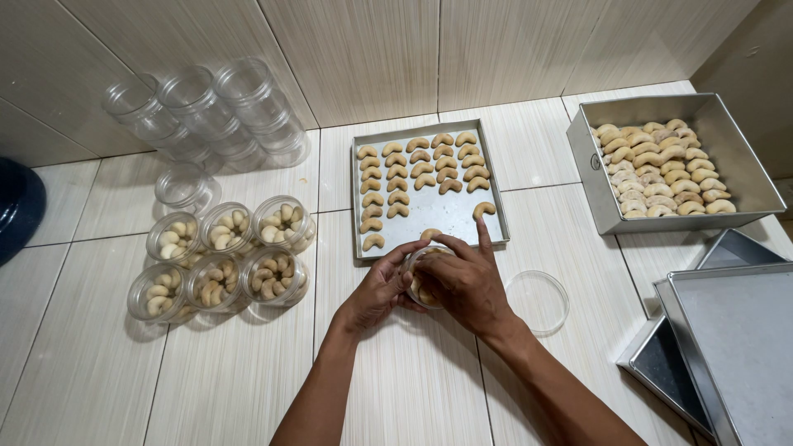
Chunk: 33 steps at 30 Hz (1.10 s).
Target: Packaging crescent-shaped cookies from a tray into plastic jars
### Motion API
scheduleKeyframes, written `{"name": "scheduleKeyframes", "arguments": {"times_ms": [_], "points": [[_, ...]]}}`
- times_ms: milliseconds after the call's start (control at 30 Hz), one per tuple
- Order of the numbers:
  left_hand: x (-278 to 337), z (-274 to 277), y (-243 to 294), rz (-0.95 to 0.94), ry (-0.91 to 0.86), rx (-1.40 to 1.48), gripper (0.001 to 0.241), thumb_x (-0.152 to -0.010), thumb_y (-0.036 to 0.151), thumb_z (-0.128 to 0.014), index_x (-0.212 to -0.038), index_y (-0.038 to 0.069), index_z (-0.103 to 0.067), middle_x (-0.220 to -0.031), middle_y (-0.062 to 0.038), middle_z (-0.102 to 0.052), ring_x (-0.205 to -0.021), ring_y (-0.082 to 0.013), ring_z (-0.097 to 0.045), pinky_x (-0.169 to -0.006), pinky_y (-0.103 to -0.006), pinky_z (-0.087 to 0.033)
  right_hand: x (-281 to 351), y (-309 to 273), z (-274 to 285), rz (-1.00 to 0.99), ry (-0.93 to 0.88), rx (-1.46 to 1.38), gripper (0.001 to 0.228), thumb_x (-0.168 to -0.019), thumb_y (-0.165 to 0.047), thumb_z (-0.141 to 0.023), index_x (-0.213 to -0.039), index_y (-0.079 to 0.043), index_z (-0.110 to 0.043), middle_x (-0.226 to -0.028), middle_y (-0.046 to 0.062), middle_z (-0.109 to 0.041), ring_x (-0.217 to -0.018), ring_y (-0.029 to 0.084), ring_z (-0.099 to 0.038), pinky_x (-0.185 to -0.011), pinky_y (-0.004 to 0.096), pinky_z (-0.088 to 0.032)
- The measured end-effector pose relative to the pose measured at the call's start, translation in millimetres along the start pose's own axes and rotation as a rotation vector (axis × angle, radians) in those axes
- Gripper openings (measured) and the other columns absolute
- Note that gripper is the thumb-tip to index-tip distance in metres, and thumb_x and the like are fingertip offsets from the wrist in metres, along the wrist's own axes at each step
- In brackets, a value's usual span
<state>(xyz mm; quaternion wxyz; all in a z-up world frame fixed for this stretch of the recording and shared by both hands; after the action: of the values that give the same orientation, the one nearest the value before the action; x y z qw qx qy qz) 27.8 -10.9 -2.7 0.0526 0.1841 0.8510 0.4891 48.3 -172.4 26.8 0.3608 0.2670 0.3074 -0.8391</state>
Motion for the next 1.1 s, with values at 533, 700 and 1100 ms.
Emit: {"name": "scheduleKeyframes", "arguments": {"times_ms": [533,700,1100], "points": [[1.3,-4.6,4.5,-0.025,-0.007,0.042,0.070,-0.092,0.031,-0.069,-0.153,0.007,-0.041,-0.129,-0.018,-0.067,-0.090,-0.0325,-0.075,-0.064,-0.0387,-0.068,-8.3,-6.7,7.4,-0.037,-0.070,-0.144,0.038,-0.069,-0.012,-0.082,-0.104,-0.024,-0.076,-0.105,-0.004,-0.078,-0.128,0.019,-0.061,-0.127,0.057,0.002],[0.3,-1.7,3.0,-0.021,-0.007,0.062,0.070,-0.092,0.030,-0.069,-0.153,0.007,-0.041,-0.129,-0.020,-0.067,-0.090,-0.0346,-0.075,-0.064,-0.0407,-0.068,-10.5,-8.0,10.9,-0.043,-0.058,-0.183,0.036,-0.070,-0.009,-0.078,-0.103,-0.024,-0.076,-0.104,-0.003,-0.078,-0.126,0.020,-0.063,-0.127,0.055,0.002],[1.7,1.3,1.2,0.001,-0.003,0.112,0.064,-0.093,0.022,-0.067,-0.150,0.007,-0.042,-0.130,-0.020,-0.064,-0.092,-0.0362,-0.074,-0.067,-0.0443,-0.068,-11.7,25.5,28.4,-0.328,0.129,-0.403,0.014,-0.096,-0.012,-0.068,-0.104,-0.019,-0.077,-0.097,-0.002,-0.079,-0.113,0.023,-0.070,-0.126,0.055,-0.012]]}}
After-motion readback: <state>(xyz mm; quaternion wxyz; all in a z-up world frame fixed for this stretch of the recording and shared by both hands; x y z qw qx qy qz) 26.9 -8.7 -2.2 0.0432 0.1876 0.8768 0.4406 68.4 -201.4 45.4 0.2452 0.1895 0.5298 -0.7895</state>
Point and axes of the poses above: each hand's wrist, its own x-axis away from the middle knuckle, its own z-axis out of the back of the hand, y = z × x, the point moved 3 cm from there along -x, towards the middle knuckle
